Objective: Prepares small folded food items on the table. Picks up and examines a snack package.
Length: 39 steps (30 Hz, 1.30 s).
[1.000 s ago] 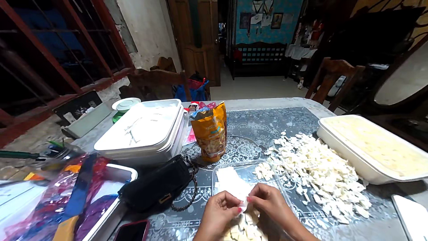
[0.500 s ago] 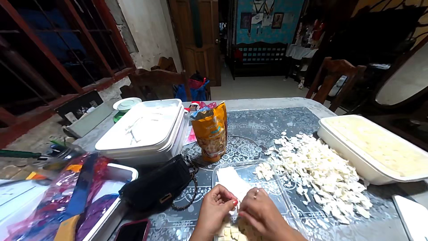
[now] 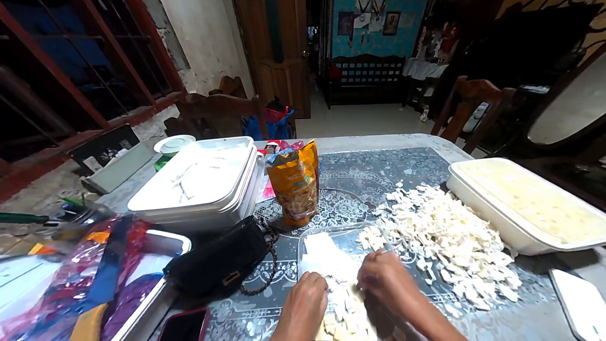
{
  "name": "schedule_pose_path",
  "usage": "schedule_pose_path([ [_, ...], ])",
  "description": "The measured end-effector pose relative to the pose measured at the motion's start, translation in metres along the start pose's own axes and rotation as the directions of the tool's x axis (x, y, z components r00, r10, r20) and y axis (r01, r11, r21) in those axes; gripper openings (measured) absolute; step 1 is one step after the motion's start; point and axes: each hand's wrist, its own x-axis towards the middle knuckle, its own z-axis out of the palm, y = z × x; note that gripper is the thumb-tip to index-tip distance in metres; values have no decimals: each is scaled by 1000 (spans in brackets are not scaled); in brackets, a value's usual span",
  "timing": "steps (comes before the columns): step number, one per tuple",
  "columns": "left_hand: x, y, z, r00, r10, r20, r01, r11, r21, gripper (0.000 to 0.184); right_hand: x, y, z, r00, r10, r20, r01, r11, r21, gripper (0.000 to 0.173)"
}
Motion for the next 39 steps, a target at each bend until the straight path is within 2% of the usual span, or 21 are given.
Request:
schedule_pose_path([
  [2, 1, 0, -3, 999, -34, 13, 35, 999, -41, 10, -2, -8, 13, 980, -99, 175, 89, 994, 63, 12],
  [4, 3, -1, -7, 995, -80, 53, 84, 994, -72, 12, -2, -16, 19, 957, -94, 273, 88, 996, 33, 15],
  [6, 4, -3, -9, 988, -122, 99, 132, 986, -106, 17, -2, -20, 21, 949, -67, 309, 63, 998, 22, 15],
  [9, 6, -5, -13, 972, -189, 138, 212, 961, -180, 18, -3, -17, 24, 958, -93, 272, 87, 996, 31, 14],
  [12, 9, -4, -17, 951, -294, 90, 308, 900, -308, 17, -5, -15, 27, 987, -99, 128, 99, 995, 7, 15],
  [14, 10, -1, -19, 939, -341, 43, 325, 838, -440, 19, -4, -13, 27, 999, -32, 11, 31, 995, 95, 17],
  [15, 10, -1, -18, 935, -353, 42, 322, 789, -524, 20, -2, -14, 21, 998, 53, 25, -57, 974, 217, 21],
  [16, 10, 0, -17, 931, -361, 57, 318, 725, -611, 21, 0, -14, 16, 990, 129, 50, -138, 925, 355, 22],
  [18, 9, 3, -15, 928, -355, 114, 319, 598, -735, 22, 3, -12, 15, 970, 226, 92, -232, 744, 626, 16],
  [20, 7, 9, -9, 930, -346, 121, 306, 552, -775, 22, 3, -16, 17, 952, 271, 141, -280, 589, 758, 9],
  [21, 6, 12, -7, 931, -345, 114, 300, 551, -779, 21, 3, -17, 20, 950, 276, 144, -283, 575, 768, 9],
  [23, 5, 20, -4, 924, -367, 103, 298, 526, -797, 18, 2, -19, 27, 955, 278, 107, -264, 623, 737, 10],
  [26, 5, 25, -2, 903, -418, 100, 301, 447, -843, 34, 0, -17, 37, 973, 231, -7, -163, 707, 688, 15],
  [28, 5, 24, -3, 906, -415, 83, 283, 448, -848, 36, 1, -14, 35, 979, 195, -52, -87, 641, 763, 13],
  [30, 5, 21, -6, 923, -377, 75, 260, 469, -844, 27, 4, -17, 28, 964, 259, -57, -94, 534, 840, 10],
  [31, 4, 20, -6, 934, -353, 63, 242, 489, -838, 21, 5, -19, 24, 960, 274, -56, -101, 529, 843, 10],
  [33, 4, 18, -2, 950, -311, 42, 207, 520, -829, 12, 4, -18, 28, 973, 208, -101, -51, 618, 785, 15],
  [35, 5, 16, 0, 948, -308, 77, 226, 487, -843, 11, 1, -17, 37, 984, 120, -132, 4, 725, 689, 20],
  [37, 7, 16, -4, 925, -340, 168, 305, 403, -863, 13, 1, -19, 40, 989, 117, -90, -21, 714, 700, 23],
  [39, 8, 20, -10, 900, -368, 231, 357, 322, -877, 19, 3, -21, 36, 988, 148, 33, -117, 603, 789, 41],
])
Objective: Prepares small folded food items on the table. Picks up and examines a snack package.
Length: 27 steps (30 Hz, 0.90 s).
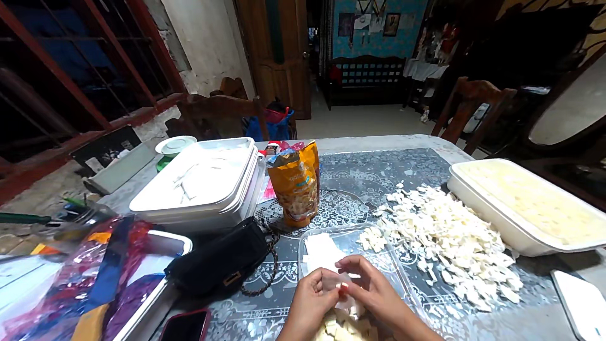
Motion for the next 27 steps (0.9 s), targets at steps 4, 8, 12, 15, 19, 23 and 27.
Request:
schedule_pose_path([
  [4, 2, -3, -1, 994, 59, -94, -49, 993, 111, 18, 2, 1, -6, 997, -7, -82, 10, 999, 45, 28],
  [8, 2, -8, -6, 984, 166, -60, -144, 951, 274, 8, 2, -2, -10, 983, -107, -147, 111, 994, 17, 14],
  [12, 3, -13, -6, 990, 138, 27, -140, 948, 285, 6, -1, 10, -3, 965, -262, 28, 257, 913, -315, 13],
  [15, 4, -3, -9, 998, -33, 54, 30, 998, 48, 13, 3, 15, -12, 897, -413, 157, 432, 749, -502, 18],
  [19, 3, 13, -8, 984, -176, 29, 178, 964, -199, 22, 5, 11, -22, 852, -480, 210, 512, 681, -524, 30],
  [23, 1, 15, -5, 981, -187, 43, 192, 963, -188, 18, 1, 9, -16, 921, -388, -10, 346, 832, -434, 18],
  [27, -5, 1, 1, 989, 151, -5, -145, 960, 238, 20, -2, 0, -11, 993, -78, -87, 56, 972, -227, 18],
])
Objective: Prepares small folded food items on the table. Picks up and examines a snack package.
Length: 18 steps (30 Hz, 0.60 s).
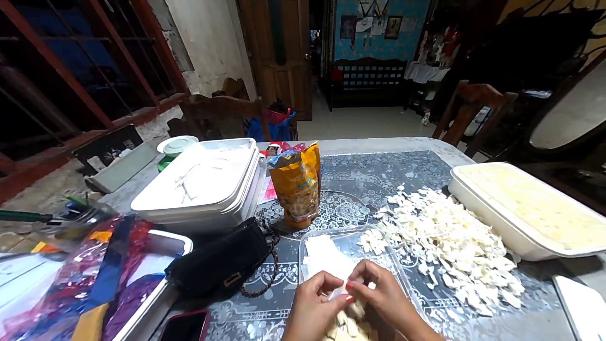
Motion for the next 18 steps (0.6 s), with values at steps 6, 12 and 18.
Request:
schedule_pose_path([
  [6, 5, -1, -7, 998, -68, -11, 67, 991, -115, 10, 5, -1, -10, 995, 93, 41, -88, 989, -116, 16],
  [12, 9, -4, -2, 982, -176, -73, 126, 887, -445, 24, -4, 1, 3, 956, -194, 221, 211, 976, -59, 16],
  [18, 7, -6, -5, 998, -24, 61, 44, 937, -346, 19, 3, 7, -3, 991, -131, 7, 132, 991, -36, 17],
])
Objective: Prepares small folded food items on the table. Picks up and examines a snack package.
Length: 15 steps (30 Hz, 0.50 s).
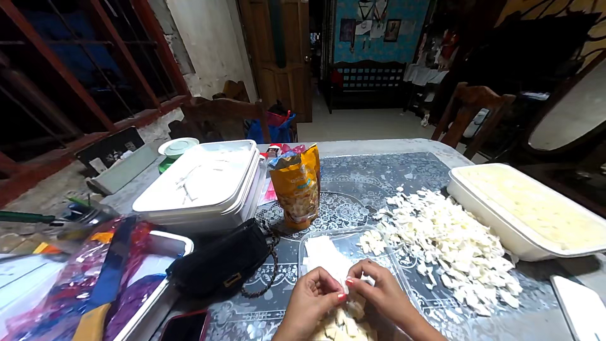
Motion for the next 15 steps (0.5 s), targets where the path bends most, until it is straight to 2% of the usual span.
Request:
schedule_pose_path([
  [1, 1, 1, -1, 1000, 3, -20, -3, 1000, 4, 18, -1, -1, 0, 998, -54, 35, 58, 993, -103, 18],
  [3, 3, 3, -4, 997, -8, -82, 12, 999, 46, 16, -4, 2, 8, 955, -275, 113, 297, 909, -292, 16],
  [5, 4, 3, -6, 995, 19, -98, 6, 968, 251, 8, -6, 7, 20, 841, -522, 142, 517, 699, -495, 11],
  [6, 3, 1, -8, 995, 72, -67, -36, 902, 431, 6, -5, 7, 23, 786, -603, 139, 554, 586, -591, 12],
  [8, 1, -5, -11, 975, 209, 76, -193, 627, 755, 16, -3, 5, 18, 745, -662, 81, 481, 450, -752, 16],
  [9, 0, -8, -13, 959, 233, 159, -255, 478, 840, 22, 0, 4, 10, 760, -650, 18, 384, 426, -819, 18],
  [10, 0, -8, -14, 959, 191, 208, -267, 379, 886, 26, 4, 3, -2, 777, -627, -62, 267, 417, -869, 18],
  [12, 0, -11, -12, 964, 126, 235, -261, 268, 927, 24, 13, 2, -31, 817, -537, -209, 38, 412, -910, 12],
  [14, 1, -21, -12, 937, 242, 251, -299, 191, 935, 14, 18, 4, -56, 856, -421, -301, -92, 448, -889, 5],
  [15, 1, -25, -12, 918, 300, 258, -317, 170, 933, 11, 17, 4, -61, 882, -360, -305, -100, 489, -867, 5],
])
